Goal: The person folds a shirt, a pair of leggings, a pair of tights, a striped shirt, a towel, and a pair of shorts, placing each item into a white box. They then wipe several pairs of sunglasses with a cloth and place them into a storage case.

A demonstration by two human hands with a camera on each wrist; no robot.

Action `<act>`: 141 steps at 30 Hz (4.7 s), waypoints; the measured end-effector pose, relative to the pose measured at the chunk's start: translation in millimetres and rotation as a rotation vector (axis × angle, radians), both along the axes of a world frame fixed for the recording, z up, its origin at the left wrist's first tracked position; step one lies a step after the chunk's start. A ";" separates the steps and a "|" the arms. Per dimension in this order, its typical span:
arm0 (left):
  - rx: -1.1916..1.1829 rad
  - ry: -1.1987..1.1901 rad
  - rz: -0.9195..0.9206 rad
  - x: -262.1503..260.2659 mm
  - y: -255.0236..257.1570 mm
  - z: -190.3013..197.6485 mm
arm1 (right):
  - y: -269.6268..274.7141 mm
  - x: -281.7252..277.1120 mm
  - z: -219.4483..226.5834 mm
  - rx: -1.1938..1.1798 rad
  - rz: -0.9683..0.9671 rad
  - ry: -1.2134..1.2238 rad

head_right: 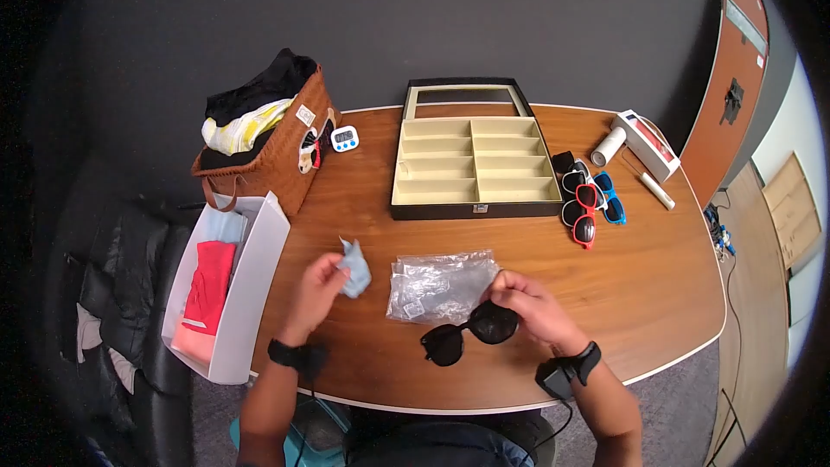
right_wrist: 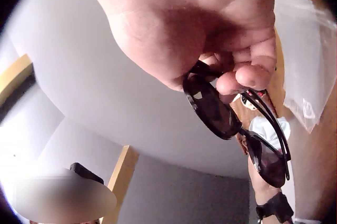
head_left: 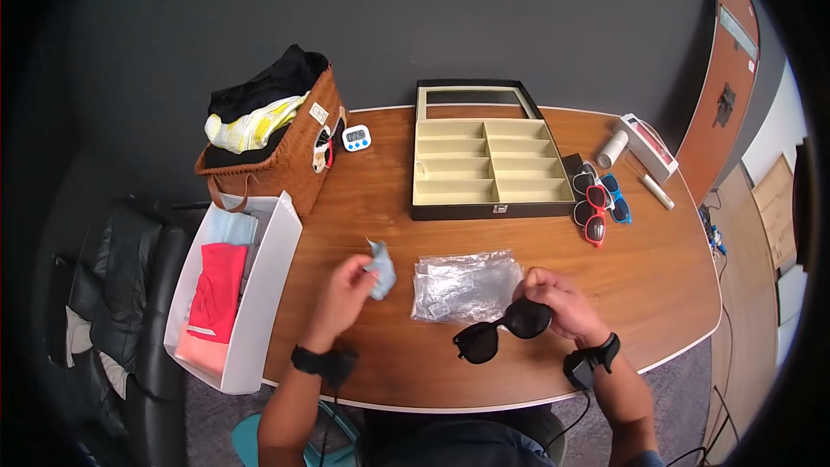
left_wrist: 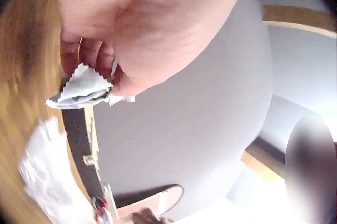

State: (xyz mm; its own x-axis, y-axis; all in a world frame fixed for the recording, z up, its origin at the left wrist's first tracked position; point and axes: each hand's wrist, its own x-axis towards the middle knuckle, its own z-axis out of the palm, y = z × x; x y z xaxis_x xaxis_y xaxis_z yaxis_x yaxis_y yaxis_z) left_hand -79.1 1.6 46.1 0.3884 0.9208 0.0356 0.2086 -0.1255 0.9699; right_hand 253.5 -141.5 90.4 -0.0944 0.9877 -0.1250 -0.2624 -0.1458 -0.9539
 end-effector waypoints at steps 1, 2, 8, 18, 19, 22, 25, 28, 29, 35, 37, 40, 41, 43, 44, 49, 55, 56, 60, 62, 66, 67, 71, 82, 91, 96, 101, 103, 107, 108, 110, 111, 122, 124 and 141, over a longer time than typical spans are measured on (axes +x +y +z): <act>-0.193 -0.181 -0.084 7.3 -19.5 16.4 | 2.7 -7.4 2.9 -0.047 0.011 0.018; -0.186 -0.148 -0.151 12.2 -34.7 26.5 | 5.7 -13.7 6.2 -0.069 0.020 0.026; -0.343 -0.209 -0.504 44.9 -75.5 46.3 | 15.7 -38.7 0.5 -0.163 0.055 0.248; 0.178 0.164 -0.617 73.2 -81.7 63.0 | 15.1 -37.0 -31.9 -0.153 -0.030 0.455; 0.177 0.169 -0.623 73.3 -81.3 67.2 | 13.6 -34.0 -26.9 -0.152 -0.035 0.462; 0.279 0.277 -0.625 64.5 -75.3 75.0 | 13.5 -25.3 -10.6 -0.105 -0.205 0.428; 0.427 0.405 -0.530 63.9 -72.7 77.7 | 14.9 -21.8 -12.9 -0.022 -0.214 0.503; 0.616 0.328 -0.399 87.6 -81.4 72.6 | 9.0 -38.1 -15.5 -0.042 -0.136 0.399; 0.665 0.305 -0.387 97.4 -88.4 74.7 | 7.5 -42.3 -20.4 -0.047 -0.089 0.369; 0.742 0.286 -0.329 119.8 -92.8 81.4 | 0.2 -49.5 -10.7 -0.094 -0.115 0.342; 0.745 0.346 -0.231 107.1 -81.1 86.4 | -1.0 -39.3 -20.6 -0.032 -0.021 0.399; 0.579 0.283 -0.166 84.9 -66.3 81.3 | 4.9 -34.0 -22.2 0.174 0.038 0.509; 0.576 0.287 -0.165 81.7 -66.0 80.0 | 4.6 -33.6 -21.9 0.211 0.066 0.539; 0.007 -0.019 -0.234 76.5 -67.5 75.2 | 4.5 -33.7 -23.5 0.248 0.095 0.570; -0.083 -0.112 -0.274 75.2 -65.8 63.3 | 5.4 -33.4 -25.5 0.257 0.114 0.609; -0.434 -0.492 -0.219 79.1 -71.9 66.9 | 4.6 -30.7 -20.8 0.218 0.231 0.817; -0.540 -0.716 -0.062 92.2 -79.2 77.5 | 3.4 -28.6 -18.3 0.098 0.253 0.845; -0.481 -0.728 -0.063 91.1 -77.1 73.3 | 4.2 -28.2 -20.1 0.062 0.281 0.821; -0.437 -0.786 -0.063 94.1 -73.6 71.6 | 5.3 -37.6 -18.1 0.033 0.192 0.377; -0.416 -0.693 -0.049 96.0 -76.0 74.5 | 3.6 -40.0 -16.3 0.125 0.176 0.156; -0.373 -0.535 -0.038 102.8 -79.3 71.6 | 1.6 -45.7 -14.8 0.340 0.093 -0.257; -0.339 -0.462 -0.043 103.7 -80.4 70.1 | 1.4 -44.9 -15.3 0.416 0.097 -0.435; -0.083 -0.130 -0.225 98.7 -67.4 75.8 | 1.0 -44.7 -26.5 0.455 0.104 -0.440; 0.194 0.035 -0.028 73.0 -42.9 104.0 | -4.7 -32.2 -9.6 0.092 0.093 -0.057; 0.837 0.232 -0.141 110.4 -85.1 109.4 | -5.4 -41.1 -10.5 0.131 0.150 -0.047; 1.087 0.428 -0.184 119.9 -83.1 97.8 | -5.6 -38.8 -8.8 0.171 0.257 0.215; 1.085 0.469 -0.203 124.4 -87.4 97.6 | -4.0 -38.0 -12.4 0.016 0.183 0.285; 1.025 0.386 -0.244 126.0 -93.6 96.4 | -2.2 -37.0 -21.7 0.055 0.109 0.473; 1.072 0.420 -0.347 132.8 -111.8 81.9 | 1.7 -39.4 -16.0 0.032 -0.060 0.480; 1.047 0.450 -0.374 136.2 -118.3 78.8 | 3.5 -38.8 -16.0 0.052 -0.083 0.498; 1.031 0.479 -0.450 136.5 -125.7 71.2 | 7.0 -35.0 -22.1 0.065 -0.132 0.488; 1.015 0.511 -0.524 136.1 -129.7 67.3 | 8.1 -34.1 -21.3 0.078 -0.177 0.479; 0.460 0.105 -0.321 106.0 -101.4 89.3 | 4.0 -11.2 -8.4 0.006 0.071 0.879; 0.473 0.098 -0.311 107.2 -99.0 97.6 | 4.1 -11.5 -13.9 -0.061 0.119 0.894; -0.103 -0.193 -0.544 124.3 -115.0 63.0 | 7.4 -11.7 -23.0 -0.162 0.065 1.203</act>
State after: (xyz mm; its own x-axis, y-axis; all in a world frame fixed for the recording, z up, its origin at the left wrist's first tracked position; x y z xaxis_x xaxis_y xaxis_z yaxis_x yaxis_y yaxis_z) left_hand 45.2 -113.4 109.1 0.8017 0.5932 0.0737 -0.0412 -0.0682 0.9968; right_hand 241.7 -134.1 67.3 -0.2839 0.9578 -0.0448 -0.9550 -0.2867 -0.0758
